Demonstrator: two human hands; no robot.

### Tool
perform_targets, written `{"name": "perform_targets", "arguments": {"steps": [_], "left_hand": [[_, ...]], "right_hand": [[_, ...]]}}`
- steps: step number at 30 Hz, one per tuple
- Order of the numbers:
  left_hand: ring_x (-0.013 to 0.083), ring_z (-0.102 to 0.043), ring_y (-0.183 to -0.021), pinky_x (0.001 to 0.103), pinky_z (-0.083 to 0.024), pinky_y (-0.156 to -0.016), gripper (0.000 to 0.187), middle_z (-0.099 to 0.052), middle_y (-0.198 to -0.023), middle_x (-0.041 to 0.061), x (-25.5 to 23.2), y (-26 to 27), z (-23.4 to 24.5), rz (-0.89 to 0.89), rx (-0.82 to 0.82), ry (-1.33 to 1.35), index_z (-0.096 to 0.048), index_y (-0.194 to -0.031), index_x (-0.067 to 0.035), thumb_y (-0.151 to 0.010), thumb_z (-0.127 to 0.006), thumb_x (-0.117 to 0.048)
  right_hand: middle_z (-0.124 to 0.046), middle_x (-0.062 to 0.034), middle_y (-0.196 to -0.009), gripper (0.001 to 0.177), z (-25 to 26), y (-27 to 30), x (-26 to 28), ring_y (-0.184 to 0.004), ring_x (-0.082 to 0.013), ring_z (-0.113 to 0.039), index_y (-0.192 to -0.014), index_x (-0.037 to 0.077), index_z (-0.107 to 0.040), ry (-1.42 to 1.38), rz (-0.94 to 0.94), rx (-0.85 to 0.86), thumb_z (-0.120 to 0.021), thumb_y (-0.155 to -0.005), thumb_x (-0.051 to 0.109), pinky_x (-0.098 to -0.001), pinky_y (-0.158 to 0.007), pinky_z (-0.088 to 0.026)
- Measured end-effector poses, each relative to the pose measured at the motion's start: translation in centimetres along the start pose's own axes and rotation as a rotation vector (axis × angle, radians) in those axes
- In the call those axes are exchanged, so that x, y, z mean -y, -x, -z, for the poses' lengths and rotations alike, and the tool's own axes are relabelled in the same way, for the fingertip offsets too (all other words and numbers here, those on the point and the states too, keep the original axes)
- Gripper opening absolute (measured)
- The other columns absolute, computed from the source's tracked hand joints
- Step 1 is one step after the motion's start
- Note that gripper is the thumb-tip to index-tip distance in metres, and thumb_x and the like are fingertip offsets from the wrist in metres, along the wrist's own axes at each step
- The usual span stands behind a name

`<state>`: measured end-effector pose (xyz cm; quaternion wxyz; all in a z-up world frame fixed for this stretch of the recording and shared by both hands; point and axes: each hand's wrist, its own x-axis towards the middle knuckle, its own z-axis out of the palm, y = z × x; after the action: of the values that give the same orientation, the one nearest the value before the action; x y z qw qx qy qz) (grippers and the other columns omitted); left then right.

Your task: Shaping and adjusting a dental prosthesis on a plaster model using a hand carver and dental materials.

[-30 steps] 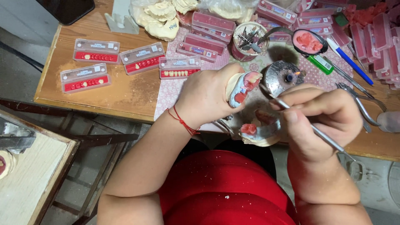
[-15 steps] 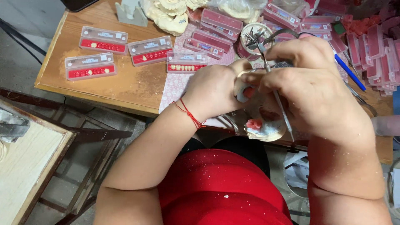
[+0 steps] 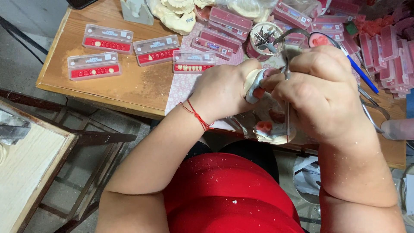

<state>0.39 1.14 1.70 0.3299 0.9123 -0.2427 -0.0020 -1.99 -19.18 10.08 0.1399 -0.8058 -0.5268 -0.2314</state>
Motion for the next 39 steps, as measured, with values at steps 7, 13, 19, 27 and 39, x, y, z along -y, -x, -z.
{"name": "perform_targets", "arguments": {"steps": [7,13,19,27,39], "left_hand": [[0.0518,-0.069,-0.076,0.062,-0.048,-0.057,0.044,-0.076,-0.081,0.014,-0.4,0.3,0.3,0.082,-0.015,0.064,-0.059,-0.11,-0.026,-0.085,-0.062,-0.062],[0.0443,-0.071,-0.077,0.056,-0.051,-0.058,0.05,-0.078,-0.083,0.007,0.2,0.3,-0.5,0.003,-0.076,0.052,-0.06,-0.114,-0.028,-0.071,-0.079,-0.046],[0.0365,-0.073,-0.067,0.051,-0.052,-0.048,0.043,-0.075,-0.076,0.007,0.6,0.3,-1.2,-0.107,-0.12,0.056,-0.062,-0.116,-0.021,-0.079,-0.077,-0.038],[0.0384,-0.071,-0.068,0.048,-0.053,-0.058,0.029,-0.074,-0.074,0.005,0.5,0.2,-2.2,-0.016,-0.206,-0.008,-0.067,-0.102,-0.023,-0.079,-0.073,-0.041],[0.0265,-0.071,-0.064,0.038,-0.053,-0.06,0.028,-0.071,-0.071,-0.002,0.2,0.1,-1.9,-0.043,-0.186,0.026,-0.066,-0.102,-0.024,-0.079,-0.077,-0.036]], "right_hand": [[-0.055,-0.0169,-0.092,0.022,-1.2,3.0,0.3,-0.079,-0.0346,-0.054,-0.088,0.006,-0.068,0.016,-0.077,-0.136,-0.081,-0.105,0.0,-0.0518,-0.076,-0.042],[-0.073,-0.0243,-0.085,0.051,0.1,7.8,-1.5,-0.079,-0.0279,-0.071,-0.094,-0.002,-0.04,-0.24,-0.269,-0.355,-0.076,-0.1,-0.036,-0.034,-0.075,-0.042],[-0.056,-0.0293,-0.134,0.011,2.4,13.1,-6.0,-0.131,-0.0407,-0.056,-0.131,-0.017,-0.065,-0.039,-0.735,-0.299,-0.07,-0.122,-0.014,-0.0486,-0.125,-0.04],[-0.071,-0.0276,-0.118,0.028,2.1,10.2,-9.3,-0.116,-0.0298,-0.071,-0.115,0.001,-0.04,-0.402,-0.697,-0.273,-0.055,-0.107,-0.022,-0.0374,-0.1,-0.058],[-0.07,-0.008,-0.098,0.052,1.1,11.4,-10.7,-0.082,-0.0137,-0.06,-0.111,0.008,-0.048,-0.165,-0.83,-0.34,-0.098,-0.099,-0.001,-0.0306,-0.072,-0.047]]}}
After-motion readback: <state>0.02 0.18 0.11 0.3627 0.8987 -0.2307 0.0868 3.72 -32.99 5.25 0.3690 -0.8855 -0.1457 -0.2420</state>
